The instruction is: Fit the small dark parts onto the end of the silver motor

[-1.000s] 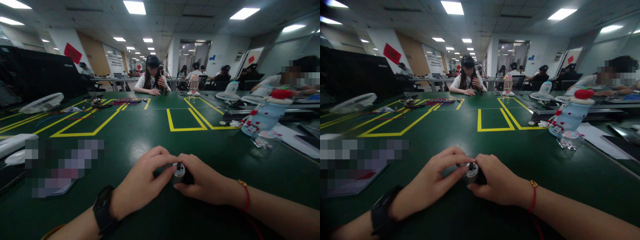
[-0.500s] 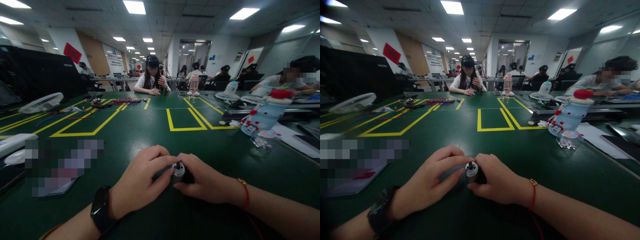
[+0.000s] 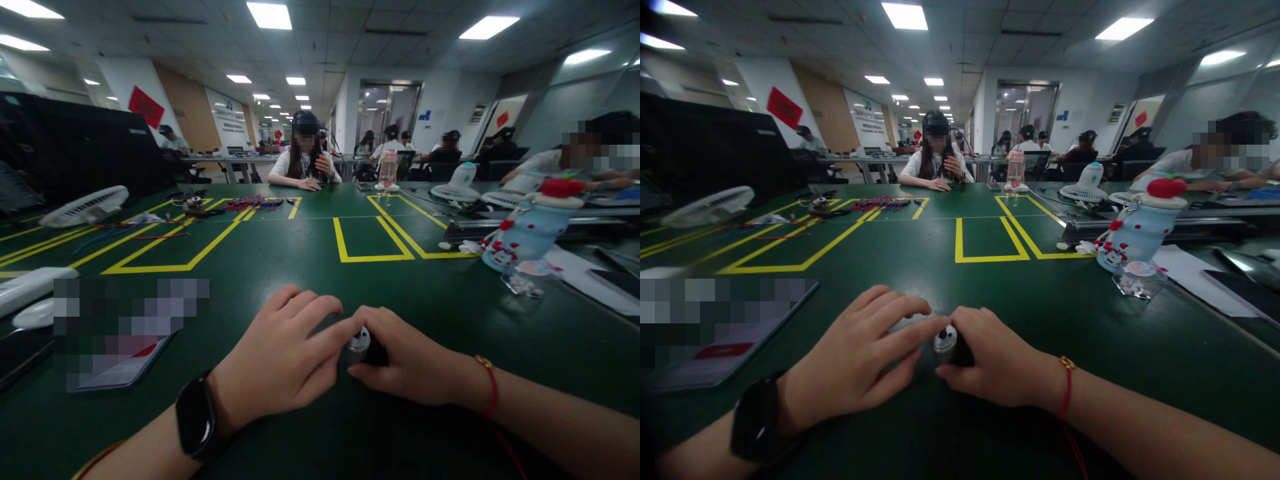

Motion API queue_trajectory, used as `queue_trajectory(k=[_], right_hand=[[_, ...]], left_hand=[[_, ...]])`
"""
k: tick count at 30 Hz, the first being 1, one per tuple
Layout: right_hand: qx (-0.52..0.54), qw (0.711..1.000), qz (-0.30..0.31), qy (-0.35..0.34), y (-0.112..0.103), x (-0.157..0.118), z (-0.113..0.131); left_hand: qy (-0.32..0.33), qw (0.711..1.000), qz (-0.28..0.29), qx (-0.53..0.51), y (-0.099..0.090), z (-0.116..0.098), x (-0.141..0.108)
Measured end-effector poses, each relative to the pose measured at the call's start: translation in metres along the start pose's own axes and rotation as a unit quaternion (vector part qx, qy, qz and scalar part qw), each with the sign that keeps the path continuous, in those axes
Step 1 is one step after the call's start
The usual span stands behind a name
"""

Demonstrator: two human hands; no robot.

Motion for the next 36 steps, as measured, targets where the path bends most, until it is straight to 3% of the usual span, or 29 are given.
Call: queue_trajectory(k=[4,8,11,14,17,20,27,33,36], right_hand=[[-0.003,1.000,0.000,-0.003,0.000,0.000,0.000],[0.005,1.000,0.006,-0.008,-0.001,0.000,-0.001],[0.020,1.000,0.003,-0.007,-0.002,0.000,-0.001],[0.020,1.000,0.007,0.004,-0.003,0.000,-0.001],[0.020,1.000,0.013,0.010,-0.003,0.000,-0.001],[0.024,1.000,0.010,0.011,-0.003,0.000,-0.002],[0.031,0.999,0.011,0.005,-0.003,-0.001,-0.002],[0.055,0.998,0.016,0.005,-0.003,0.000,-0.004],[0.060,0.998,0.016,-0.002,-0.002,0.001,-0.005]], left_hand=[[-0.004,1.000,-0.005,-0.014,0.000,-0.002,0.001],[-0.085,0.981,-0.062,-0.161,0.003,-0.002,0.001],[-0.176,0.928,-0.127,-0.303,0.009,0.002,-0.001],[-0.263,0.858,-0.149,-0.415,0.019,0.009,-0.004],[-0.308,0.791,-0.153,-0.506,0.026,0.016,-0.006],[-0.325,0.759,-0.158,-0.541,0.029,0.021,-0.006],[-0.343,0.731,-0.177,-0.563,0.035,0.027,-0.010],[-0.336,0.768,-0.149,-0.524,0.031,0.023,-0.008],[-0.297,0.797,-0.136,-0.507,0.028,0.016,-0.005]])
Point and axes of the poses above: each hand's wrist, its own x-axis towards the middle knuckle, its own y-axis out of the palm, z = x × y, the point moved 2 cm from there along x, towards the middle knuckle, and after that the axes turned 15 degrees about y, right-handed, at the moved point
